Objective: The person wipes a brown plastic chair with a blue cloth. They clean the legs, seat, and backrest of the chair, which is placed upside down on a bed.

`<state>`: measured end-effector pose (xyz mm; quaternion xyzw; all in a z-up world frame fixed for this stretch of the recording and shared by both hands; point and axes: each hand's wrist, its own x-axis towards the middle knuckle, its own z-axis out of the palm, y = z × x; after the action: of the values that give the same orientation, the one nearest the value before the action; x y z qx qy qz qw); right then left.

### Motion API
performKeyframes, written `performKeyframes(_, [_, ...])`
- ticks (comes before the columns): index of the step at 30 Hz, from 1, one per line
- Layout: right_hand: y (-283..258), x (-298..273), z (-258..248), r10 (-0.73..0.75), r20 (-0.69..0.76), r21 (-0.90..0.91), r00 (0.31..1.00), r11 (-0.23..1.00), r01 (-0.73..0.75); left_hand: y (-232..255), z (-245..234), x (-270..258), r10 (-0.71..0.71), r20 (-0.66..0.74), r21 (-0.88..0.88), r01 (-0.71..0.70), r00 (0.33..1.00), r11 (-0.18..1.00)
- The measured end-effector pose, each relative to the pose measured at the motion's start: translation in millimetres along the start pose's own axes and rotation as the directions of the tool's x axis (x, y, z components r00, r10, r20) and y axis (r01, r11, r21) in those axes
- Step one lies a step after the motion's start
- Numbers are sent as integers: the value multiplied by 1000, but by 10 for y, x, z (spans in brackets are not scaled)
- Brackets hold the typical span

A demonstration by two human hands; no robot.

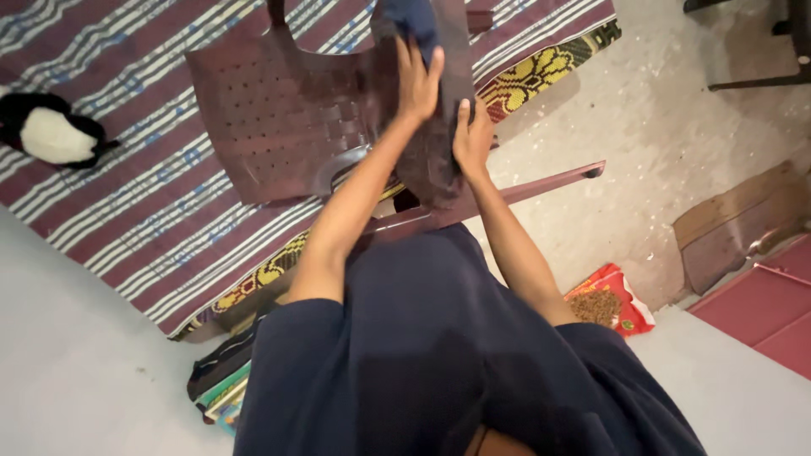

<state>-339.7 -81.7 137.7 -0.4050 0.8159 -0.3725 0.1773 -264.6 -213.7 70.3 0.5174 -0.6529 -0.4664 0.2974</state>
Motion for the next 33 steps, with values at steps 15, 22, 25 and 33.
performKeyframes(15, [-193,59,-39,36,-14,-55,999,998,-36,-624,-452,-1035,-503,285,62,508,816,859])
performKeyframes(22, [-161,33,-35,71,-2,-70,997,995,-71,-517,-769,-1230,-344,381,-48,389,858,920])
performKeyframes(25, [-180,42,-34,38,-15,-43,999,998,-38,-290,-940,-1202,-399,363,100,391,842,915])
performKeyframes(33, [-106,30,-9,50,-9,-55,999,997,-50,-329,-1001,-1870,141,317,8,-151,938,988])
